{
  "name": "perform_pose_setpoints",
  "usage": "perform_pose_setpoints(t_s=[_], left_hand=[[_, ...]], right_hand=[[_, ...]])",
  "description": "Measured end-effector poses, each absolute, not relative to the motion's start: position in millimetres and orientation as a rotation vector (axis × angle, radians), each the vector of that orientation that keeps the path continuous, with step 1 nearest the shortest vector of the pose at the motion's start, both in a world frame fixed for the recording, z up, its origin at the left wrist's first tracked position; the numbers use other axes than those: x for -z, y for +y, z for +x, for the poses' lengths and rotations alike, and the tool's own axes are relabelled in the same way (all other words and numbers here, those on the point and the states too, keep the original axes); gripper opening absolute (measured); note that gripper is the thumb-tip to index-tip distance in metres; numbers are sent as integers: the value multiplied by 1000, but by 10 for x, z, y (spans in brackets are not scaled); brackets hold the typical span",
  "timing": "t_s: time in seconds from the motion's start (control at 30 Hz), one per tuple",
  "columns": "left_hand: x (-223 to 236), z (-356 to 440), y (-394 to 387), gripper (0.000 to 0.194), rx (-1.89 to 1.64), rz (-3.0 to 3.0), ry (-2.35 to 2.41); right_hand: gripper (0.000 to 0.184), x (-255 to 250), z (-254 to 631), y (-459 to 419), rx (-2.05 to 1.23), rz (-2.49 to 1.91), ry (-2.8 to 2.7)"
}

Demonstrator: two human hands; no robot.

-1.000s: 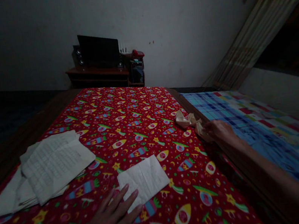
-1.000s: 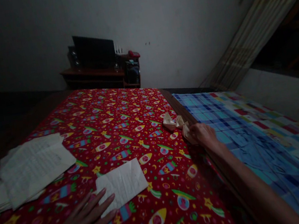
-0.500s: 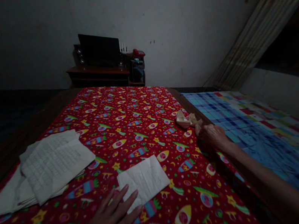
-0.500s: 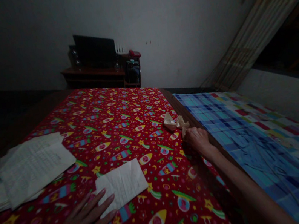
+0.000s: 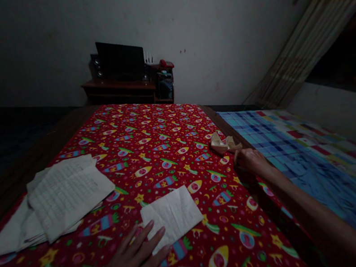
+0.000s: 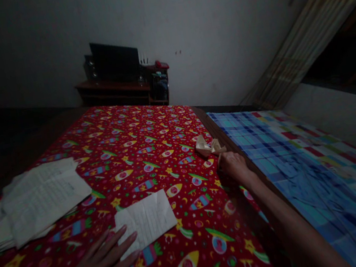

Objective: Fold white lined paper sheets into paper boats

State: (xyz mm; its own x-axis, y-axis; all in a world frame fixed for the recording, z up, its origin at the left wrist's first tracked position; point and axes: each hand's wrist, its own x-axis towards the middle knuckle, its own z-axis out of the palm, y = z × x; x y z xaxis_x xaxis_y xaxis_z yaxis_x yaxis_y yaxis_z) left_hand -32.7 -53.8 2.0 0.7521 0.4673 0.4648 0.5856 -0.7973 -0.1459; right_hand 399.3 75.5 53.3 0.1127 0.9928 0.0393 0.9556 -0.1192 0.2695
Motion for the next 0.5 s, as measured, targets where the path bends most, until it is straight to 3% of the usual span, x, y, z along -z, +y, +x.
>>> perform_pose_setpoints(t_s=[0.5], left_hand=[[-18,-318,-528,45,660,-2753,-843]], right_hand=[[24,-544,4038,794,-213,2199,1981]])
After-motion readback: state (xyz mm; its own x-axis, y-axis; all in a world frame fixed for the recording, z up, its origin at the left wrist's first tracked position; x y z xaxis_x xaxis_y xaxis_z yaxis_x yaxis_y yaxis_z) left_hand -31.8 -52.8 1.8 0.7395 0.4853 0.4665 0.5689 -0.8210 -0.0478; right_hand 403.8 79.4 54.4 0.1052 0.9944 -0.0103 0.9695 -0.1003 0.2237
